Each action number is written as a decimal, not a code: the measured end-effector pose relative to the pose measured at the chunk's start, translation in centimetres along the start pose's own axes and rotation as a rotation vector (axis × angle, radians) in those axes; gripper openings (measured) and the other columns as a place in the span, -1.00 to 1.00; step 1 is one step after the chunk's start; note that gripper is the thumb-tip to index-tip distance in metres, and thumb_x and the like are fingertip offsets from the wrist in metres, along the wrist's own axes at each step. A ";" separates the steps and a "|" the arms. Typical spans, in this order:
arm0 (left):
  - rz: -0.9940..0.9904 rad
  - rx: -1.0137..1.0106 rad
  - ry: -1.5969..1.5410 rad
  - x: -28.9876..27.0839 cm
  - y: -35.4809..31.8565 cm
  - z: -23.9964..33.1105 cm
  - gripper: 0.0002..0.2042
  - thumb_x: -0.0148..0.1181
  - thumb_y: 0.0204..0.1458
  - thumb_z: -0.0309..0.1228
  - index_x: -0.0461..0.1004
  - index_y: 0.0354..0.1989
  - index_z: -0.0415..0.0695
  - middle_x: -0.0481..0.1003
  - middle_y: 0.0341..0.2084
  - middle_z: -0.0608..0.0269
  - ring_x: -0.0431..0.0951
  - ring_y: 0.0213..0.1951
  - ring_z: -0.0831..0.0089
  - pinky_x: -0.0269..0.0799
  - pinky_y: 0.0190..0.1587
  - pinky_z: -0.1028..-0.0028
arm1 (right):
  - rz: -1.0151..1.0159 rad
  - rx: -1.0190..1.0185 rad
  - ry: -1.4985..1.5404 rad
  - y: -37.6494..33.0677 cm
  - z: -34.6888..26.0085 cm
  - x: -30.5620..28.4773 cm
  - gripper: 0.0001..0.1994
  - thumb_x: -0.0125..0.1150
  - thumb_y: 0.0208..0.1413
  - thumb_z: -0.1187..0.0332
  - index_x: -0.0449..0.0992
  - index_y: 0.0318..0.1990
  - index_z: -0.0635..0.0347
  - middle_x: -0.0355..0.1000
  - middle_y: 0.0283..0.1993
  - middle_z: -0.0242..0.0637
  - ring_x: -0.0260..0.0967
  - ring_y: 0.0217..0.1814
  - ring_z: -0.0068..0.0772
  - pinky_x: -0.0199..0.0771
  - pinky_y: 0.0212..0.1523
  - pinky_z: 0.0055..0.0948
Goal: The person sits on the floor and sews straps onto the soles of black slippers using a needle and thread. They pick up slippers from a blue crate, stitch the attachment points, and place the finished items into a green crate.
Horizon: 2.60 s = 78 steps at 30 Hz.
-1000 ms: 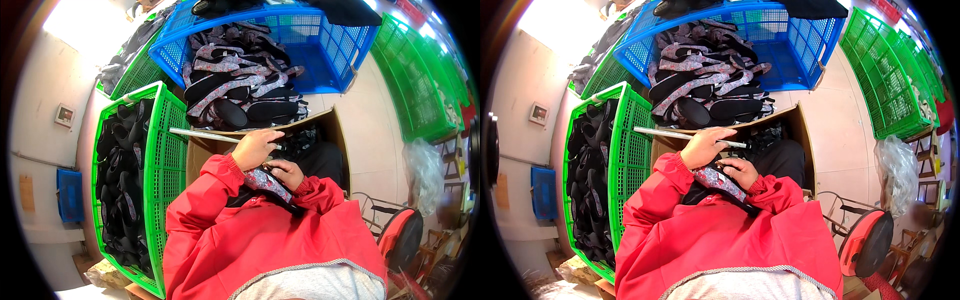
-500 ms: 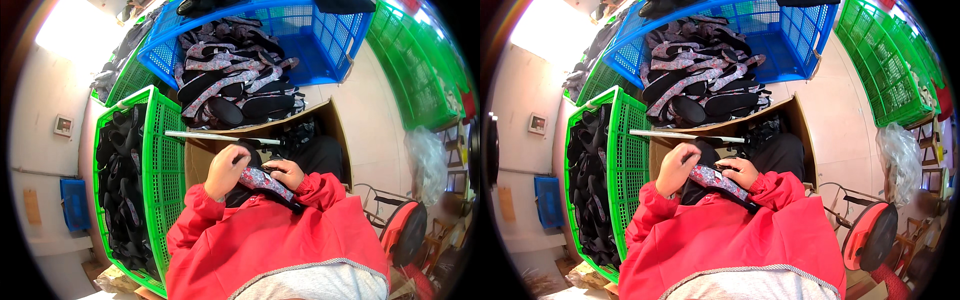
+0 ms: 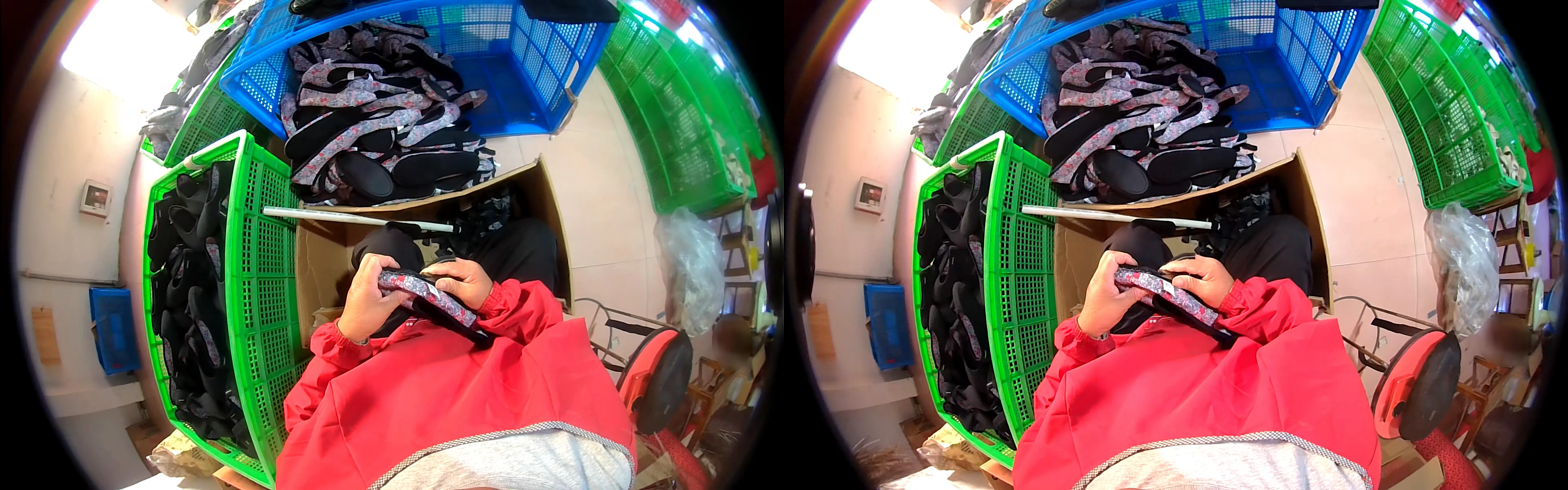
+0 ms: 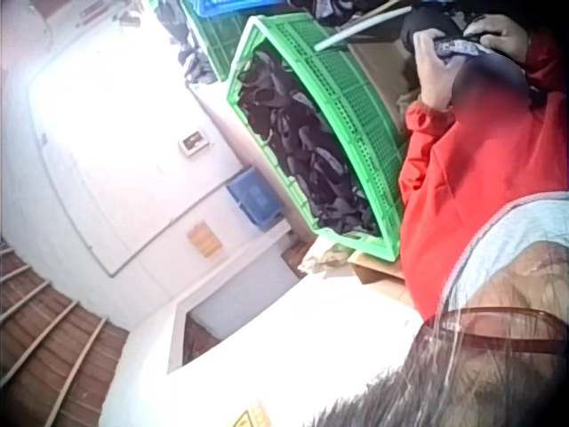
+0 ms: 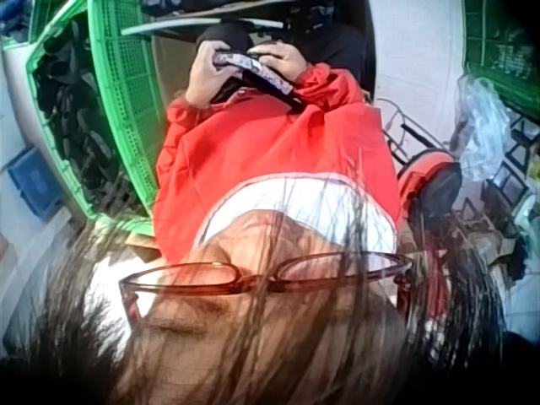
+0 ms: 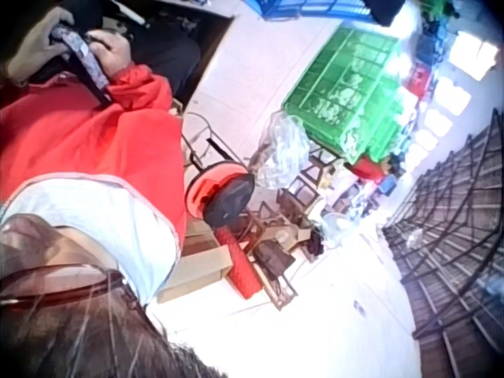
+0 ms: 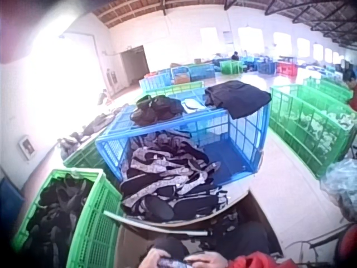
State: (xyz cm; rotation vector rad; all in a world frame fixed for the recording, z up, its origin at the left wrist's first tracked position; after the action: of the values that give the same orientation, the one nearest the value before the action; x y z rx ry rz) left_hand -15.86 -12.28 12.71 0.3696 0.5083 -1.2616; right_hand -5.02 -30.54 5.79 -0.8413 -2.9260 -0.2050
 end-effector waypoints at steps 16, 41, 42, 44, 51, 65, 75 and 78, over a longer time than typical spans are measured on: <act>-0.039 0.051 0.004 -0.4 0.0 0.2 -0.56 0.40 -0.28 -0.61 0.39 -0.16 -0.18 0.34 -0.28 0.17 0.45 -0.25 0.26 0.42 -0.21 0.42 | 0.084 0.125 0.204 -0.1 0.2 0.4 -0.78 0.17 0.19 0.41 0.58 -0.08 0.32 0.55 -0.24 -0.32 0.44 -0.24 -0.57 0.42 -0.18 -0.56; 0.021 -0.097 -0.188 0.1 -0.6 -2.0 -0.46 0.38 -0.22 -0.60 0.35 0.02 -0.24 0.53 -0.31 0.14 0.56 -0.27 0.43 0.46 -0.17 0.47 | -0.038 0.246 0.334 4.7 -1.6 2.5 -0.85 0.28 0.07 0.48 0.51 -0.21 0.30 0.48 -0.19 -0.32 0.41 -0.18 -0.55 0.42 -0.08 -0.53; 0.017 -0.092 -0.184 0.1 -0.6 -2.0 -0.47 0.37 -0.22 -0.60 0.35 0.02 -0.24 0.53 -0.31 0.14 0.55 -0.27 0.45 0.46 -0.17 0.48 | 0.004 0.269 0.300 5.1 -1.5 2.4 -0.87 0.30 0.06 0.48 0.51 -0.25 0.30 0.48 -0.24 -0.35 0.40 -0.23 -0.58 0.41 -0.12 -0.54; 0.007 -0.109 -0.222 0.1 -0.8 -1.9 -0.50 0.34 -0.17 -0.63 0.35 0.02 -0.24 0.53 -0.28 0.16 0.55 -0.25 0.47 0.46 -0.16 0.48 | 0.095 0.319 0.232 5.5 -1.4 2.2 -0.90 0.33 0.04 0.48 0.53 -0.35 0.29 0.48 -0.34 -0.41 0.37 -0.32 -0.64 0.39 -0.20 -0.58; 0.450 -0.242 -1.181 -1.2 -2.6 -6.4 -0.73 0.06 0.13 -0.59 0.32 0.01 -0.26 0.51 -0.10 0.07 0.55 -0.07 0.25 0.45 0.08 0.26 | 0.794 0.349 0.319 3.1 1.8 -4.4 -0.68 0.18 0.21 0.16 0.53 -0.52 0.14 0.50 -0.54 -0.41 -0.02 -0.74 -0.80 -0.14 -0.74 -0.69; 0.483 -0.560 -1.465 -2.5 -5.6 -6.1 -0.67 0.05 0.19 -0.42 0.31 0.14 -0.07 0.46 0.04 0.23 0.48 0.04 0.28 0.41 0.10 0.16 | 0.444 0.348 0.549 1.5 3.3 -1.9 -0.65 -0.23 0.36 -0.03 0.35 -0.08 0.00 0.30 -0.48 -0.51 0.03 -0.67 -0.64 -0.02 -0.68 -0.63; 0.513 -0.538 -1.331 -3.1 -5.5 -4.3 -0.65 -0.12 0.30 -0.11 0.33 0.11 -0.03 0.47 0.00 0.31 0.47 0.01 0.37 0.43 -0.04 0.28 | 0.441 0.293 0.641 0.7 4.3 -1.6 -0.68 0.13 0.23 0.15 0.34 0.06 0.02 0.24 -0.45 -0.52 0.17 -0.55 -0.69 0.03 -0.65 -0.74; 0.459 -0.633 -1.366 -3.5 -5.8 -4.5 -0.62 -0.11 0.29 -0.04 0.36 0.07 -0.03 0.49 -0.07 0.34 0.48 -0.09 0.42 0.44 -0.12 0.34 | 0.441 0.308 0.643 0.7 4.9 -1.8 -0.65 0.17 0.20 0.02 0.35 -0.04 0.01 0.31 -0.45 -0.50 0.28 -0.52 -0.66 0.01 -0.68 -0.75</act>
State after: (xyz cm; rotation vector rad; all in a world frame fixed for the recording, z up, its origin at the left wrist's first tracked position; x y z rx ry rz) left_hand -22.88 -8.66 10.93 -0.8536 -0.3649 -0.6107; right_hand -3.38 -30.17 0.81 -1.0877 -2.0581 0.0147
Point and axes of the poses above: each hand's wrist, its own y-axis towards the middle knuckle, its own x-axis out of the palm, z = x × y, the point moved 2 cm from there along y, towards the middle knuckle
